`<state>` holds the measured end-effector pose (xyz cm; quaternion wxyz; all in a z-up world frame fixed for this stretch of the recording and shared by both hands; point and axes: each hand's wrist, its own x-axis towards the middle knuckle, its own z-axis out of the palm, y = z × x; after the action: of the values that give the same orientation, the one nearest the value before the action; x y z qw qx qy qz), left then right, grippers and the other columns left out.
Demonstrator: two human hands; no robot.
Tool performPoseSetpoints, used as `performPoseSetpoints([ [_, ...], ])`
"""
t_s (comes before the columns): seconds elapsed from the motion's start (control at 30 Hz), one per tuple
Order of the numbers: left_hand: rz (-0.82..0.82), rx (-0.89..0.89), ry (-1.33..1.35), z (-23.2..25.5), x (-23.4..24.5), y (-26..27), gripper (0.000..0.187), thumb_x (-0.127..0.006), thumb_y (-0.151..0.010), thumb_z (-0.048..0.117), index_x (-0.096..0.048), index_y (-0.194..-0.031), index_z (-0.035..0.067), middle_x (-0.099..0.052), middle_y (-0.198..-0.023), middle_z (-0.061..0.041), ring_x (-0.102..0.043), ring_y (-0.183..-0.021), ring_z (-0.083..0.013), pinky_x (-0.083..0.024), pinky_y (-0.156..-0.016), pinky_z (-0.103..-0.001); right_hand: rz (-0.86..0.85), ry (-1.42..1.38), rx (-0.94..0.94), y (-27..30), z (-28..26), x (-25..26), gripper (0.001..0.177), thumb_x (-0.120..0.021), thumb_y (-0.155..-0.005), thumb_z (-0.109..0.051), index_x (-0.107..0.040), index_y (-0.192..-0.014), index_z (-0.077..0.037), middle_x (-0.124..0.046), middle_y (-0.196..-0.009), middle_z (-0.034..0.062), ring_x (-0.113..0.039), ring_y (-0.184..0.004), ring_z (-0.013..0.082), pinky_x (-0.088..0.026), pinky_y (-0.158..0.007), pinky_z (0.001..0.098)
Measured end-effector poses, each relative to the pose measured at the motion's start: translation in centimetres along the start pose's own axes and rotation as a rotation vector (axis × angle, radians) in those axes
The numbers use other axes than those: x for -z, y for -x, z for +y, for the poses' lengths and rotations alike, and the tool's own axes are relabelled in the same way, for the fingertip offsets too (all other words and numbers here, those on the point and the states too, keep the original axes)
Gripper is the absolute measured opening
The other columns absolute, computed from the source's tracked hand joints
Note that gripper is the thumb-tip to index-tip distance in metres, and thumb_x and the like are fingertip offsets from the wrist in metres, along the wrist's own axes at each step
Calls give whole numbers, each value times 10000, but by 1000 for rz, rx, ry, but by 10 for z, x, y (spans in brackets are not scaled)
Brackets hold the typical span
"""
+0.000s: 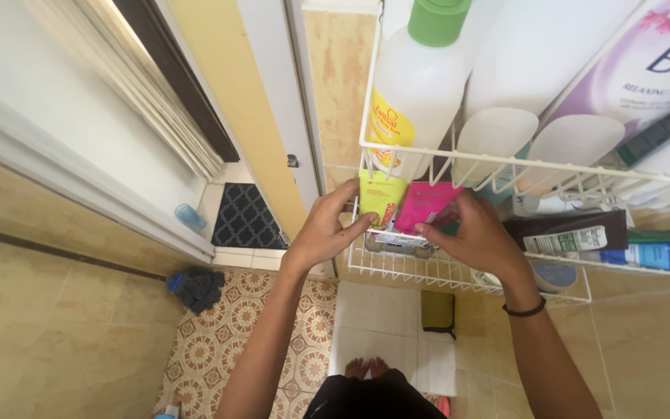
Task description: The person rearranges toiletries on a wall-mounted wire rack, adjusting bottles and tubes to fit neatly. They then remove a red towel from a hanger and fold it by hand.
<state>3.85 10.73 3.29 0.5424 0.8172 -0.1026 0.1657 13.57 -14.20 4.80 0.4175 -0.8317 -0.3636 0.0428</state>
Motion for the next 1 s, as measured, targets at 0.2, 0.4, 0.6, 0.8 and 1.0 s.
performPoseSetpoints([
  [0.2, -33, -48, 49, -12, 0, 1, 487, -716, -935, 104, -562, -1388, 15, -700, -1281, -170, -711, -1148, -264, -591, -947, -375, -19, 27, -23, 0, -1, 0, 502, -839, -794, -240, -647, -1200, -16, -751, -942, 113, -752, -799, 206, -597, -688, 344],
  [0.4, -18, -53, 79, -12, -2, 6, 448, -676, -956, 66, -560, -1384, 4, -694, -1286, -181, -682, -1216, -271, -538, -1022, -383, -66, 46, -62, 0, 0, 2, 400, -832, -816, -231, -701, -1132, -26, -777, -918, 100, -754, -779, 197, -598, -709, 346],
  [0.6, 39, -73, 98, -12, -9, 9, 540, -644, -911, 11, -503, -1432, 3, -670, -1331, -194, -651, -1267, -292, -506, -1075, -408, -107, -58, -66, 1, 9, 2, 407, -794, -837, -191, -665, -1187, -28, -772, -964, 84, -741, -831, 184, -588, -750, 352],
  [0.8, 67, -75, 89, -14, -12, 10, 579, -645, -904, 17, -475, -1457, 8, -654, -1354, -192, -638, -1282, -295, -512, -1066, -411, -113, -37, -116, -2, 9, 2, 421, -800, -830, -200, -666, -1197, -43, -776, -957, 85, -740, -841, 179, -597, -729, 357],
  [1.0, 61, -50, 96, -15, -14, 10, 583, -622, -910, 25, -471, -1473, 28, -650, -1376, -179, -643, -1275, -282, -528, -1058, -403, -80, 19, -70, 0, 6, 3, 409, -810, -813, -207, -680, -1161, -34, -778, -956, 84, -752, -828, 185, -597, -730, 345],
])
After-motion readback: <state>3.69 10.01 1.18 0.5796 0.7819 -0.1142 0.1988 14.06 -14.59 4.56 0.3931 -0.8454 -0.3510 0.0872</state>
